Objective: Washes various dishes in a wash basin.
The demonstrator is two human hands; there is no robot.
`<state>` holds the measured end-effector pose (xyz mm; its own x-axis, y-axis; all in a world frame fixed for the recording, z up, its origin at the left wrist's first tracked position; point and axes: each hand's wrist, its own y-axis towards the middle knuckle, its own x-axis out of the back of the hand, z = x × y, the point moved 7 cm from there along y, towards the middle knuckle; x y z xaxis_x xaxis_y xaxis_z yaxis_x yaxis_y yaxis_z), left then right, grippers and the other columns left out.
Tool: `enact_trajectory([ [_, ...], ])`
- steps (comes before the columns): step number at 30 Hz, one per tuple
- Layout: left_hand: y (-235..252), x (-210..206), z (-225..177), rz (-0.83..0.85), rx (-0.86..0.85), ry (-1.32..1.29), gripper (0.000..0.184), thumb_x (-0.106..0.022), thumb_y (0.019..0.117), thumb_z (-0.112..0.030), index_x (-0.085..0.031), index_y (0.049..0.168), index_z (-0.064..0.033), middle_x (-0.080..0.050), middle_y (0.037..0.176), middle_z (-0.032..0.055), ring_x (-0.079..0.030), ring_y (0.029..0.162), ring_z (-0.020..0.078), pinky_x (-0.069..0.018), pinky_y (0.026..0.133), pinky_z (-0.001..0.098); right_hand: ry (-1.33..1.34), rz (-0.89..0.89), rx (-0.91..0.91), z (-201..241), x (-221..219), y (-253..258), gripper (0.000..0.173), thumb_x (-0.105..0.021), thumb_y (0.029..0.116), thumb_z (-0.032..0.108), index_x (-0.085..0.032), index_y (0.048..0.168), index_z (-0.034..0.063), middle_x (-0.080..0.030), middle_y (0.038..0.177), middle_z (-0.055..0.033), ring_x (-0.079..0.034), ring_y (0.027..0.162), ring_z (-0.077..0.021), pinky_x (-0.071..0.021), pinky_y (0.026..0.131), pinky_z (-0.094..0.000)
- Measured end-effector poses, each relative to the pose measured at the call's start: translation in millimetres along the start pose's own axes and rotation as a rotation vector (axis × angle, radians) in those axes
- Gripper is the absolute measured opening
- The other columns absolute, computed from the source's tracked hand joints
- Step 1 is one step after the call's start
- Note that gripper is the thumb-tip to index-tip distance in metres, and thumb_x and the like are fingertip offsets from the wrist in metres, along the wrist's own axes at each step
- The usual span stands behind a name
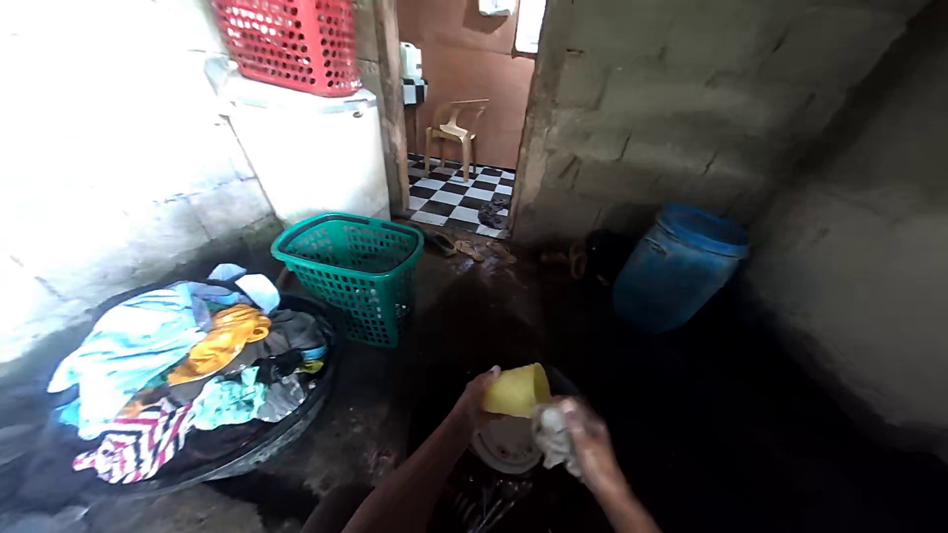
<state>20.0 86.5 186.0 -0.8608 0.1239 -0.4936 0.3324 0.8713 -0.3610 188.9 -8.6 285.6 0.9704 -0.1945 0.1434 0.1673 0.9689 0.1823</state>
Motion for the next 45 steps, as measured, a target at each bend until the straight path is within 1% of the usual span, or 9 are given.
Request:
enact_trajectory([
  [3,-9,-5,10,0.061,0.009,0.051,0.043,-0.038,0.1099,-0.040,-0.059,0.125,-0.0058,-0.068,0.102,0.0115,-0.068,0.089,0.0217,-0.0586,0.076,0.0406,0.272,-0.242,-0.105,-5,26,17,0.044,-0.031,0.1068,0.023,-0.048,0.141,-0.0001,-0.068,0.094,-0.0019,-0.065,0.071,-0.0063,-0.0584,0.062,-0.0278],
  [8,-23,-31,31,0.077,0.077,0.012,0.046,-0.037,0.1091,-0.042,-0.057,0.127,-0.0053,-0.066,0.107,0.0125,-0.066,0.093,0.0233,-0.0571,0.081,0.0446,-0.030,-0.309,0.080,-24,-5,-3,0.054,-0.049,0.1013,0.023,-0.046,0.136,-0.0184,-0.052,0.134,-0.0325,-0.054,0.122,-0.0268,-0.0453,0.105,-0.0374],
  [17,-16,-27,24,0.068,0.143,0.573,0.043,-0.059,0.1028,-0.028,-0.059,0.129,0.0052,-0.063,0.124,0.0230,-0.061,0.111,0.0300,-0.0487,0.099,0.0513,-0.776,0.683,0.257,-78,-54,-33,0.083,-0.076,0.0798,0.055,-0.062,0.133,-0.0064,-0.063,0.134,-0.0273,-0.056,0.132,-0.0399,-0.0392,0.115,-0.0575],
  [21,-13,-37,15,0.076,-0.002,0.587,0.041,-0.060,0.1021,-0.022,-0.058,0.128,0.0097,-0.062,0.123,0.0263,-0.061,0.110,0.0307,-0.0484,0.099,0.0492,0.056,0.497,-0.136,-86,-34,-31,0.067,-0.082,0.0748,0.016,-0.053,0.130,-0.0087,-0.067,0.119,-0.0084,-0.064,0.111,-0.0093,-0.0531,0.099,-0.0273],
  [26,-15,-48,-19,0.116,-0.343,0.425,0.031,-0.061,0.0977,-0.006,-0.056,0.124,0.0112,-0.063,0.109,0.0189,-0.061,0.093,0.0162,-0.0523,0.088,0.0350,0.776,0.102,-0.421,-63,-20,-9,0.019,-0.066,0.0773,0.010,-0.070,0.096,0.0144,-0.077,0.084,-0.0018,-0.074,0.075,-0.0122,-0.0636,0.066,-0.0334],
  [30,-10,-38,-7,0.234,-0.023,0.382,0.035,-0.048,0.1030,-0.021,-0.053,0.129,0.0005,-0.064,0.112,0.0146,-0.063,0.094,0.0199,-0.0562,0.081,0.0396,-0.033,0.067,-0.091,-44,-12,-11,0.040,-0.071,0.0747,-0.005,-0.059,0.112,-0.0094,-0.071,0.095,-0.0056,-0.070,0.087,-0.0065,-0.0604,0.080,-0.0250],
  [34,-6,-23,-1,0.073,0.117,0.371,0.046,-0.052,0.1058,-0.039,-0.057,0.135,-0.0039,-0.066,0.116,0.0170,-0.066,0.101,0.0262,-0.0554,0.089,0.0483,-0.868,0.407,0.355,-34,-37,-17,0.056,-0.077,0.0807,0.009,-0.060,0.128,-0.0168,-0.059,0.133,-0.0376,-0.051,0.132,-0.0526,-0.0375,0.115,-0.0605],
  [41,-13,-37,-5,0.035,-0.308,0.407,0.028,-0.062,0.0968,-0.008,-0.060,0.121,0.0058,-0.065,0.109,0.0118,-0.063,0.093,0.0122,-0.0552,0.086,0.0326,0.684,0.153,-0.528,-64,-26,-4,0.031,-0.064,0.0691,0.008,-0.063,0.100,0.0069,-0.073,0.086,-0.0077,-0.072,0.077,-0.0158,-0.0618,0.067,-0.0350],
  [45,-8,-30,-2,0.088,-0.291,0.386,0.029,-0.056,0.0980,-0.007,-0.056,0.125,0.0051,-0.064,0.108,0.0100,-0.063,0.092,0.0112,-0.0553,0.085,0.0318,0.633,-0.048,-0.545,-61,-23,-3,0.019,-0.057,0.0896,-0.006,-0.059,0.108,0.0003,-0.069,0.088,-0.0109,-0.069,0.076,-0.0174,-0.0603,0.067,-0.0357],
])
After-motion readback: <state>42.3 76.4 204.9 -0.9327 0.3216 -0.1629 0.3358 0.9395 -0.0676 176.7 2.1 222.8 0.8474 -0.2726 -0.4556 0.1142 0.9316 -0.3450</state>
